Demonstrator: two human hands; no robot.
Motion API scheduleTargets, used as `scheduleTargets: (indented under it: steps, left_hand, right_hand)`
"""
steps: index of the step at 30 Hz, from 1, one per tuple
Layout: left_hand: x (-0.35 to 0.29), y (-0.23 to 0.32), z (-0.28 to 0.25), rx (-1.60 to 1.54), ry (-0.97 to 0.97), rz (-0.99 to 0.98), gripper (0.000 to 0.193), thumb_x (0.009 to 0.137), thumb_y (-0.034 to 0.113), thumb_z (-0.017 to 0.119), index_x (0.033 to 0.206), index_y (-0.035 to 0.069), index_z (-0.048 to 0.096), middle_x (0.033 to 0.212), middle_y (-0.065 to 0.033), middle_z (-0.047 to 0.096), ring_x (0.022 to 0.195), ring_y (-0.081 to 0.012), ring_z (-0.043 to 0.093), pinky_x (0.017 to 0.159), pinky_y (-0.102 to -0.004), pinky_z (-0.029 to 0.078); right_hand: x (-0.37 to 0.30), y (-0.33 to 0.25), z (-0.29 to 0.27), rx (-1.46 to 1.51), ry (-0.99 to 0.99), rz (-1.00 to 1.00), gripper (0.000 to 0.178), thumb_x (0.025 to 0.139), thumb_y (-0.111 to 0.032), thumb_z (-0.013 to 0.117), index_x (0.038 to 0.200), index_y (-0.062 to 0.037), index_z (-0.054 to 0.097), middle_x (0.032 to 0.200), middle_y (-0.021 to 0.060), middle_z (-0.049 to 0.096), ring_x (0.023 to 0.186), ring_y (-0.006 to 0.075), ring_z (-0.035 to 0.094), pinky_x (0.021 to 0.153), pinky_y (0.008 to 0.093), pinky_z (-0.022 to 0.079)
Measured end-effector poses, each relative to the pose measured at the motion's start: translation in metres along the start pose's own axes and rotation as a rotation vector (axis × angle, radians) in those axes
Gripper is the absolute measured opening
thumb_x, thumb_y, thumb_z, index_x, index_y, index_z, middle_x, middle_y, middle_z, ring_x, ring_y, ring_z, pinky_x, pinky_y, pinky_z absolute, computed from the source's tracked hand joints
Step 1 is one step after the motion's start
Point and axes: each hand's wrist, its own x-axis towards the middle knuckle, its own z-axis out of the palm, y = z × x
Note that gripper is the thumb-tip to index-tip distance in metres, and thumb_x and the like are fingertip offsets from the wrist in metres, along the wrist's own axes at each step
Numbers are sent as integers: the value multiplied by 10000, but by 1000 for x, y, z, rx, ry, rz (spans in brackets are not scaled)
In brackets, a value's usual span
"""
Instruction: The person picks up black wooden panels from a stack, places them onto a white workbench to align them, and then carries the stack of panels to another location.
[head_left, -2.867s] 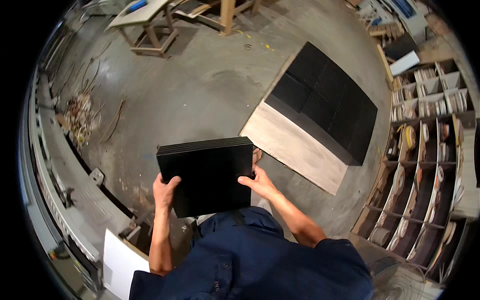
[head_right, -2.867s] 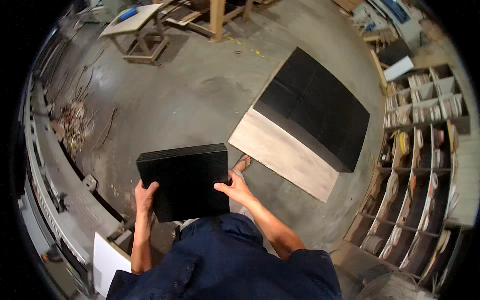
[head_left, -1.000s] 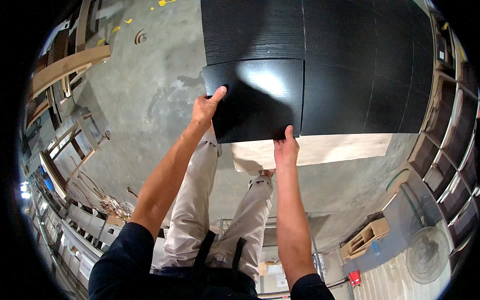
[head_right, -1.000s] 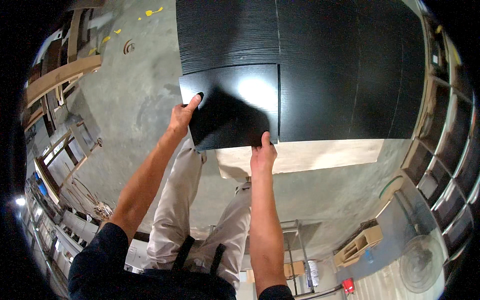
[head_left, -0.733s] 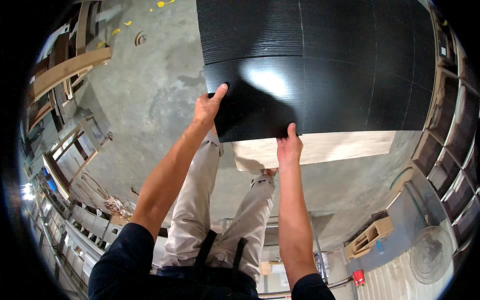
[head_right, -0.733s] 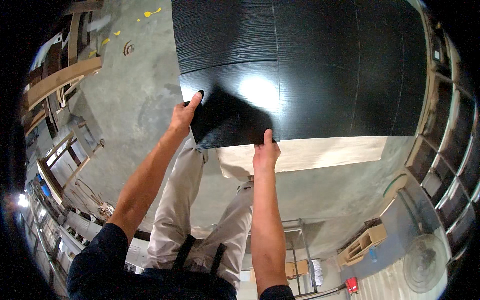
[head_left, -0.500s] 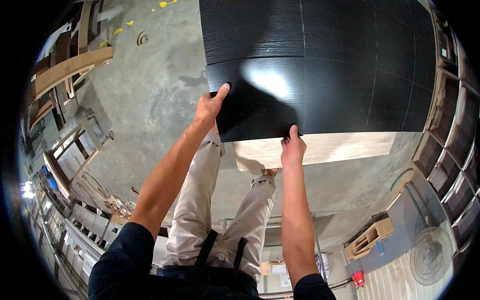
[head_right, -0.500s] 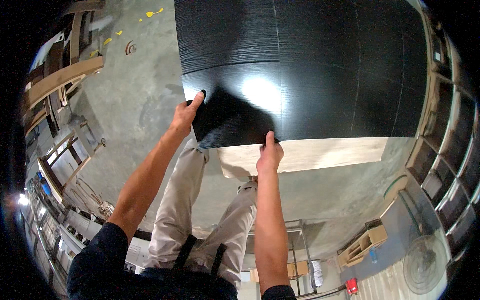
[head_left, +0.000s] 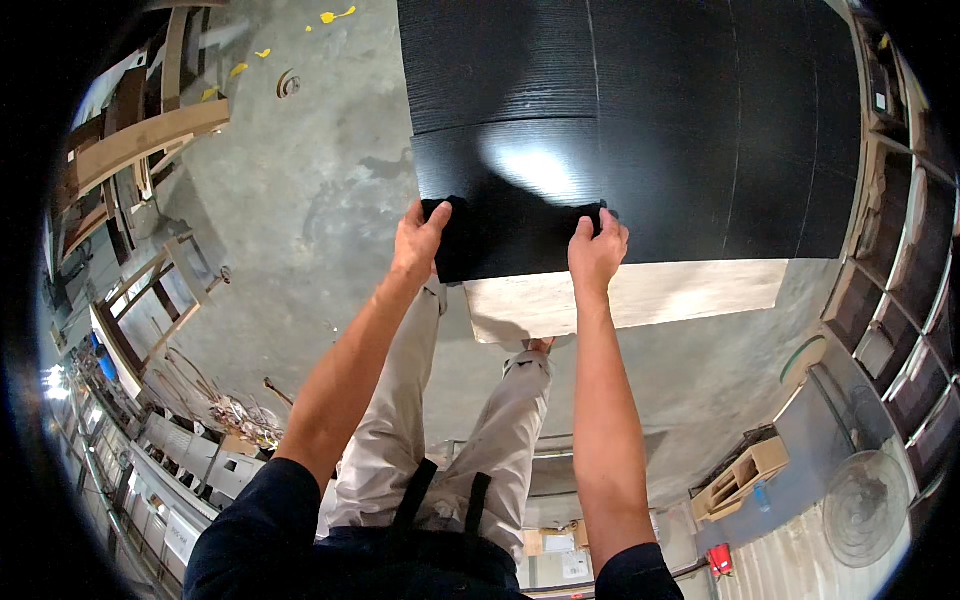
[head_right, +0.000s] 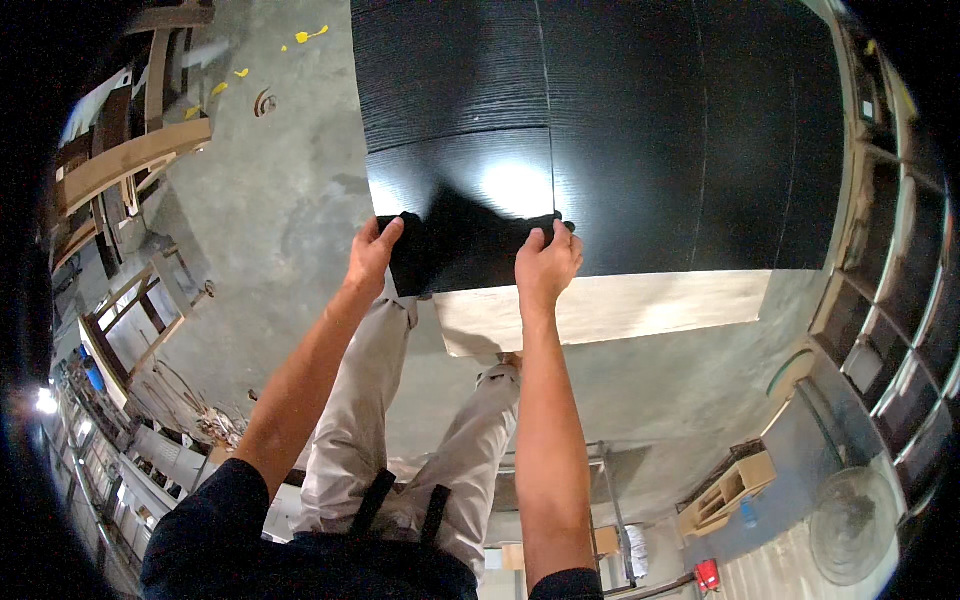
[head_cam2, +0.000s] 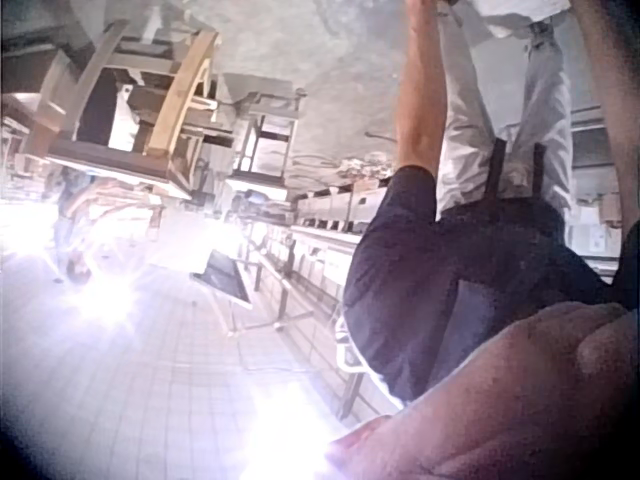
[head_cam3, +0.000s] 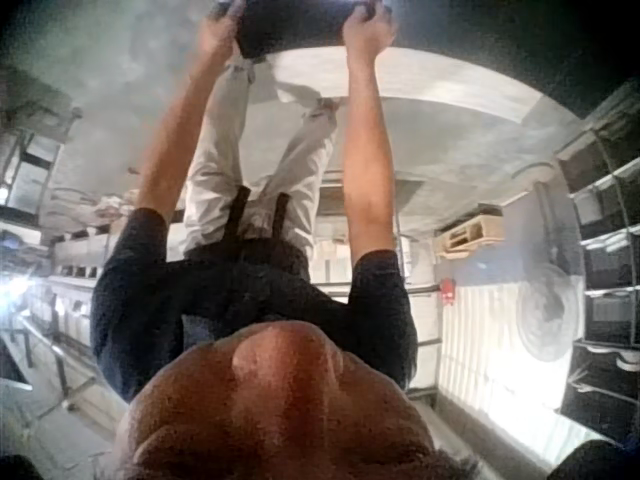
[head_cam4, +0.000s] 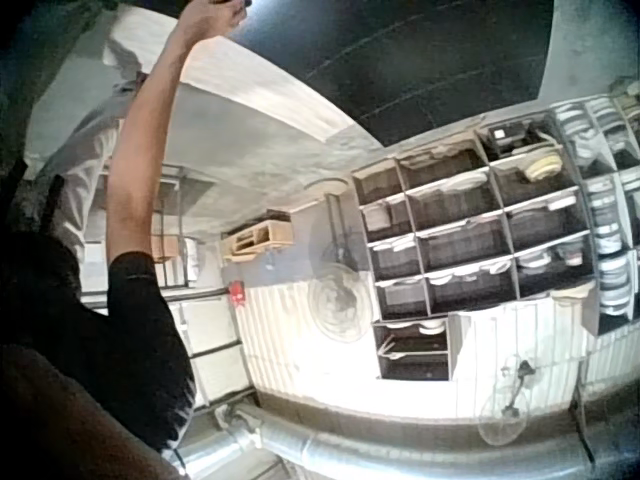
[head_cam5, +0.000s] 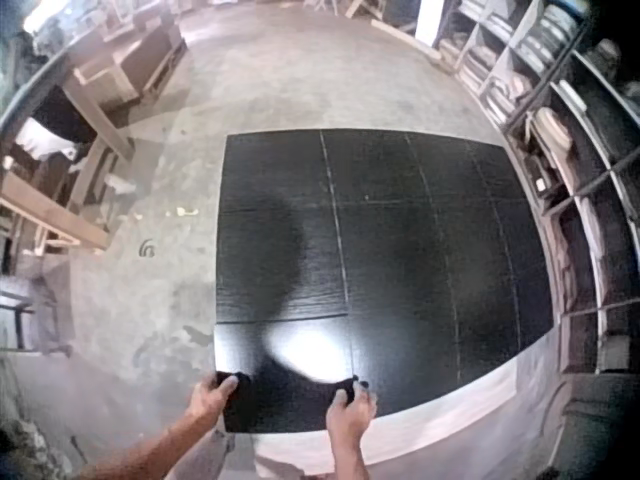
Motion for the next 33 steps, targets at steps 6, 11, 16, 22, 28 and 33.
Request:
scheduleTargets:
  steps: [6, 11, 16, 22, 28, 33]
  left_hand:
    - [-9, 2, -19, -91, 40, 3, 344, 857, 168, 626, 1102, -55, 535, 972, -95, 615, 862, -159, 555, 785, -288, 455]
    - [-78, 10, -50, -129, 59, 62, 269, 842, 146, 628, 1026, -35, 550, 906, -47, 600, 779, -126, 536, 722, -270, 455]
    - [-150, -6, -85, -31, -107, -192, 258, 846, 106, 603, 1044, -55, 571, 914, -51, 617, 819, -133, 562, 760, -283, 466]
    - [-240, -57, -77, -150, -163, -276, 304, 837, 28, 559, 1129, -47, 523, 983, -97, 618, 861, -169, 585, 817, -314, 475]
    - [-292, -106, -38, -300, -164, -325, 390, 828, -27, 541, 1213, -29, 478, 1065, -132, 601, 903, -227, 595, 820, -341, 493]
    - [-349, -125, 18, -359, -181, -434, 383, 846, 1, 563, 1222, -7, 492, 1078, -123, 600, 923, -218, 591, 809, -349, 502]
  right_hand:
    - [-21, -22, -9, 164, 1, 66, 269, 768, -91, 598, 997, 49, 586, 996, 208, 562, 933, 358, 534, 859, 419, 409]
    - [-95, -11, -45, 478, -97, 138, 250, 826, -171, 624, 945, 30, 534, 955, 157, 528, 889, 274, 519, 799, 357, 429]
    - [-183, 63, -72, 392, -303, 310, 238, 845, -164, 614, 947, 47, 574, 872, 88, 592, 789, 156, 563, 735, 283, 458]
    - [-237, 132, -117, 312, -454, 399, 243, 832, -147, 613, 976, 47, 585, 841, 79, 606, 759, 137, 556, 691, 264, 451]
    - [-232, 191, -165, 343, -511, 396, 236, 811, -124, 618, 979, 40, 606, 850, 92, 620, 784, 163, 566, 711, 289, 455]
    - [-238, 239, -215, 244, -442, 425, 221, 797, -110, 628, 961, 36, 619, 864, 94, 624, 792, 160, 569, 717, 287, 454]
